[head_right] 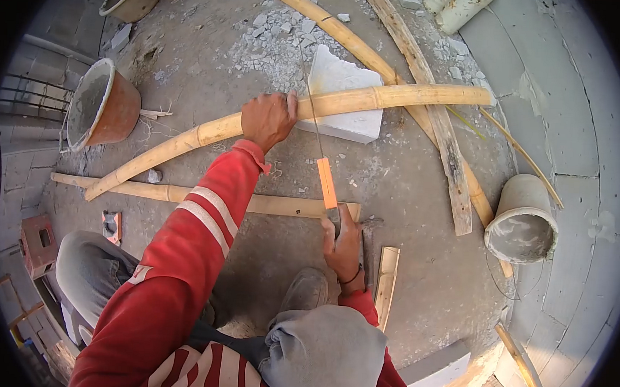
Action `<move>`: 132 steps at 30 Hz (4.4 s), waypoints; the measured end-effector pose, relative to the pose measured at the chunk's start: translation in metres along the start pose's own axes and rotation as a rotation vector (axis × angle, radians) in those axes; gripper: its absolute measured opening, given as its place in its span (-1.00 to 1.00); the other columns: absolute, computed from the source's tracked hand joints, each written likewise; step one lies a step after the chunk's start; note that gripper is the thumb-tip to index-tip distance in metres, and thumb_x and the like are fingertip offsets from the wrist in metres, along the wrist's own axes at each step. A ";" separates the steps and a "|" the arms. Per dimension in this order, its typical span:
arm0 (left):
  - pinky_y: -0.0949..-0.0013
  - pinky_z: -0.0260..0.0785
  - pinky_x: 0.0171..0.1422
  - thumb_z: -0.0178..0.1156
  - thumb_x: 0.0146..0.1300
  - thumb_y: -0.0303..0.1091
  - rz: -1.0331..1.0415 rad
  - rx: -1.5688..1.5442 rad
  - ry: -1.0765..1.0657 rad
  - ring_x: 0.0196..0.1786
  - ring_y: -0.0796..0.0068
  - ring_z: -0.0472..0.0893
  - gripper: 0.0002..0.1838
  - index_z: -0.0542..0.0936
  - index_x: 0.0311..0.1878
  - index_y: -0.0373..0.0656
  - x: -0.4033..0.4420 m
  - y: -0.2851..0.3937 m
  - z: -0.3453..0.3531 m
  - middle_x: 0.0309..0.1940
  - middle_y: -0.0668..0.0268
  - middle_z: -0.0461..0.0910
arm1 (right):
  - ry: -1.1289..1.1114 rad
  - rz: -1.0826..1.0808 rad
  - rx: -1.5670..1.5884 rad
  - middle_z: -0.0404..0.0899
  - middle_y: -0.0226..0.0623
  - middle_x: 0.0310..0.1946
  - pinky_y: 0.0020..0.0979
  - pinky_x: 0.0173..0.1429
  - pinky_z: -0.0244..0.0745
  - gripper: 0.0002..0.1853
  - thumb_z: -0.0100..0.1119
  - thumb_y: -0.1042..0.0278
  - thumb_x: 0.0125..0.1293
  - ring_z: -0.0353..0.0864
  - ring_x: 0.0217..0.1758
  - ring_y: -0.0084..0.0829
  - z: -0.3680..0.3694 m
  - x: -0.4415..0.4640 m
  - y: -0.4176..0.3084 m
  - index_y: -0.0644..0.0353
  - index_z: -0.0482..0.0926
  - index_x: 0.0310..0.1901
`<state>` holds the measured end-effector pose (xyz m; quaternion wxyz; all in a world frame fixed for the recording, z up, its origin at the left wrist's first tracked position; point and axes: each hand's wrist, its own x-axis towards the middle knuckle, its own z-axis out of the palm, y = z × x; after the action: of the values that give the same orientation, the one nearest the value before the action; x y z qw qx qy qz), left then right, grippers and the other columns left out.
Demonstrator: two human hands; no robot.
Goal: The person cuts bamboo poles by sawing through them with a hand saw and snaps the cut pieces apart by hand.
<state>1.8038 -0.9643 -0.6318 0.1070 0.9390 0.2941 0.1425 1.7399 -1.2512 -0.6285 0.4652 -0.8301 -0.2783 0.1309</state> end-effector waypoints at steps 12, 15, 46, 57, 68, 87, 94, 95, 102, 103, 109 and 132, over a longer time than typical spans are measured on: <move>0.00 0.60 -0.26 0.02 0.48 -0.01 -0.007 -0.033 -0.073 -0.44 -0.09 0.73 -0.45 0.75 -0.48 -0.19 -0.001 -0.005 -0.006 -0.53 -0.04 0.70 | 0.032 -0.005 0.141 0.52 0.08 -0.42 -0.10 -0.20 0.38 -0.63 0.06 0.13 0.58 0.49 -0.41 0.03 0.040 0.115 -0.013 0.38 0.52 0.01; -0.01 0.59 -0.26 0.01 0.48 -0.01 -0.050 -0.014 -0.093 -0.44 -0.08 0.73 -0.45 0.75 -0.49 -0.18 -0.001 -0.002 -0.004 -0.52 -0.04 0.70 | -0.109 0.093 0.014 0.60 -0.01 -0.30 -0.07 -0.02 0.40 -0.47 0.00 -0.03 0.58 0.57 -0.30 0.00 -0.004 0.012 0.009 0.36 0.48 0.21; -0.04 0.57 -0.29 0.00 0.50 -0.05 -0.023 -0.093 -0.046 -0.49 -0.12 0.69 -0.46 0.72 -0.51 -0.18 -0.001 0.000 -0.002 -0.55 -0.07 0.67 | 0.003 0.018 0.068 0.47 -0.04 -0.42 -0.17 -0.25 0.37 -0.55 0.06 0.09 0.57 0.46 -0.41 -0.24 -0.002 0.016 0.002 0.44 0.51 0.09; -0.03 0.57 -0.29 0.01 0.50 -0.08 -0.003 -0.079 -0.075 -0.45 -0.13 0.70 -0.49 0.72 -0.49 -0.16 0.001 -0.007 -0.003 -0.52 -0.05 0.69 | 0.004 -0.018 0.201 0.35 -0.28 -0.55 -0.34 -0.37 0.25 -0.59 0.00 0.09 0.63 0.32 -0.52 -0.44 0.038 0.119 -0.016 0.40 0.51 -0.01; -0.04 0.56 -0.32 0.01 0.49 -0.09 0.000 -0.093 -0.091 -0.46 -0.13 0.69 -0.50 0.70 -0.49 -0.17 -0.002 -0.004 -0.007 -0.52 -0.06 0.69 | -0.053 0.079 0.070 0.47 -0.16 -0.48 -0.25 -0.26 0.39 -0.42 -0.01 -0.09 0.60 0.47 -0.43 -0.33 -0.012 -0.015 0.028 0.43 0.54 0.12; -0.03 0.58 -0.32 0.01 0.50 -0.06 -0.014 -0.068 -0.073 -0.48 -0.14 0.70 -0.46 0.72 -0.50 -0.19 0.000 -0.002 -0.005 -0.55 -0.10 0.67 | 0.016 -0.027 0.108 0.48 -0.10 -0.46 -0.25 -0.25 0.39 -0.57 0.10 0.06 0.56 0.50 -0.41 -0.18 0.025 0.088 0.006 0.39 0.54 0.00; -0.01 0.58 -0.32 0.02 0.50 -0.07 -0.010 -0.071 -0.028 -0.48 -0.11 0.70 -0.46 0.72 -0.53 -0.19 0.000 -0.004 -0.005 -0.56 -0.09 0.67 | -0.055 0.148 0.215 0.48 -0.20 -0.49 -0.32 -0.26 0.36 -0.43 0.05 -0.14 0.55 0.50 -0.41 -0.33 -0.029 -0.084 0.039 0.38 0.56 -0.01; -0.01 0.58 -0.31 0.02 0.49 -0.07 0.005 -0.079 -0.017 -0.48 -0.11 0.70 -0.46 0.72 -0.53 -0.19 -0.002 -0.005 -0.006 -0.56 -0.08 0.67 | -0.044 0.209 0.240 0.48 -0.24 -0.51 -0.34 -0.27 0.35 -0.42 0.04 -0.16 0.55 0.49 -0.43 -0.36 -0.035 -0.119 0.053 0.37 0.56 -0.02; 0.00 0.57 -0.33 0.02 0.49 -0.06 -0.014 -0.062 -0.058 -0.50 -0.11 0.69 -0.47 0.72 -0.50 -0.18 -0.002 -0.003 -0.003 -0.56 -0.08 0.67 | 0.051 -0.102 0.101 0.44 -0.29 -0.49 -0.37 -0.32 0.27 -0.52 0.02 0.03 0.60 0.38 -0.45 -0.45 0.033 0.081 0.022 0.42 0.53 0.08; 0.00 0.56 -0.34 0.03 0.49 -0.06 0.019 -0.053 -0.042 -0.50 -0.11 0.69 -0.47 0.72 -0.52 -0.18 -0.002 -0.005 -0.002 -0.56 -0.08 0.67 | 0.184 -0.304 0.046 0.39 -0.47 -0.51 -0.47 -0.38 0.17 -0.54 -0.02 0.03 0.63 0.26 -0.47 -0.62 0.049 0.095 0.024 0.38 0.51 0.06; 0.00 0.56 -0.35 0.02 0.49 -0.06 0.011 -0.050 0.006 -0.49 -0.10 0.70 -0.46 0.70 -0.54 -0.17 -0.001 -0.006 0.004 -0.55 -0.07 0.68 | -0.049 0.051 0.210 0.35 -0.19 -0.52 -0.27 -0.32 0.27 -0.43 0.03 -0.16 0.55 0.38 -0.48 -0.27 -0.020 -0.067 0.036 0.36 0.53 -0.10; -0.04 0.59 -0.28 0.00 0.50 -0.03 0.013 -0.036 -0.097 -0.44 -0.12 0.72 -0.46 0.71 -0.47 -0.19 0.003 -0.004 -0.003 -0.51 -0.09 0.69 | -0.036 -0.001 0.106 0.58 0.04 -0.30 -0.06 -0.12 0.37 -0.62 0.08 0.06 0.54 0.51 -0.31 0.10 0.028 0.062 0.019 0.27 0.55 0.05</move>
<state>1.8030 -0.9594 -0.6290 0.1372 0.9446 0.2798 0.1026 1.7832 -1.2032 -0.6567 0.5035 -0.8016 -0.2798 0.1602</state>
